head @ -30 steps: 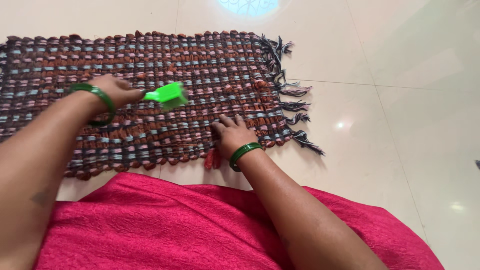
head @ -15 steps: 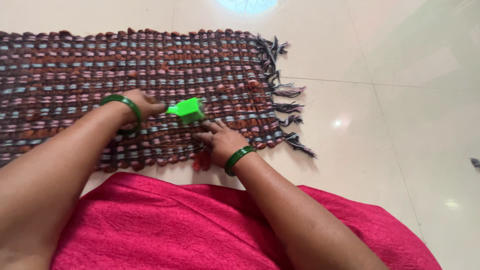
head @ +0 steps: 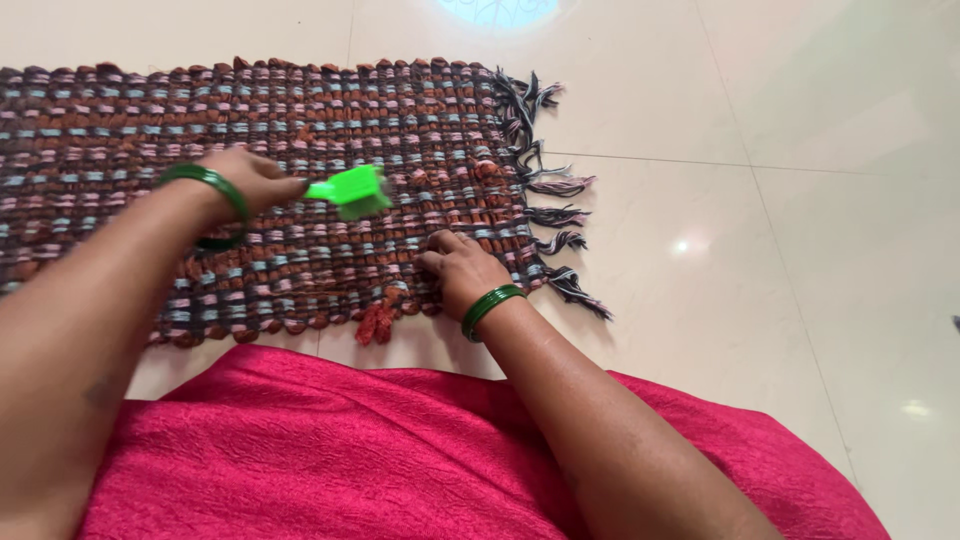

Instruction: The person brushes a rectangular woven mat on the floor using a small green handheld brush, moving the brush across the surface and edges by hand.

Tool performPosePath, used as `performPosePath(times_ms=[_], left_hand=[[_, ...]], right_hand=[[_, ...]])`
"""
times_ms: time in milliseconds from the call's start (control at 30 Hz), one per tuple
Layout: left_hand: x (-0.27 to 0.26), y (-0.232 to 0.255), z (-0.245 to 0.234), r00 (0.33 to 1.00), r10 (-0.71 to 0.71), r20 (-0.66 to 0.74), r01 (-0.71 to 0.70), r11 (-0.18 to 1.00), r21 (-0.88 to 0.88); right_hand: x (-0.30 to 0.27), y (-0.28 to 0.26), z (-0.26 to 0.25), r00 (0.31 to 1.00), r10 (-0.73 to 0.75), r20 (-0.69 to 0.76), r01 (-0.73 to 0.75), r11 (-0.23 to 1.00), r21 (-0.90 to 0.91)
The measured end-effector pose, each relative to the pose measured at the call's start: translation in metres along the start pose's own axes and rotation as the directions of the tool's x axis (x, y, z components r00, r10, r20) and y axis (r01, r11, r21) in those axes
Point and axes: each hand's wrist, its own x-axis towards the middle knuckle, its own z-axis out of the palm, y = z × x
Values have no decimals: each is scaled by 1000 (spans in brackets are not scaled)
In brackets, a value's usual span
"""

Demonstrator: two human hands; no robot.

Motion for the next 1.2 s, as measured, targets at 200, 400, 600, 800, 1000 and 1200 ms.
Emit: performPosePath(times_ms=[200, 400, 600, 800, 1000, 1200], left_hand=[[0, 47, 45, 989, 140, 38, -140, 990, 12], [15, 0, 35, 974, -137, 182, 146, 989, -37], [27, -37, 12, 999, -9, 34, 4, 991, 135], [8, 34, 25, 995, 98, -8, -98, 995, -10], [19, 56, 65, 987, 155, 36, -155, 988, 1], [48, 15, 57, 994, 83, 64, -90, 990, 112]], right_hand=[[-1, -12, -14, 991, 75, 108, -67, 995, -76], [-6, -21, -31, 943, 257, 209, -230, 962, -146], [0, -3, -19, 966, 158, 203, -137, 984, -113], [-2, 4, -9, 980, 166, 110, -167, 986, -1], [-2, 17, -7, 992, 129, -15, -128, 989, 76], [-9, 27, -13, 990, 127, -58, -119, 984, 130]])
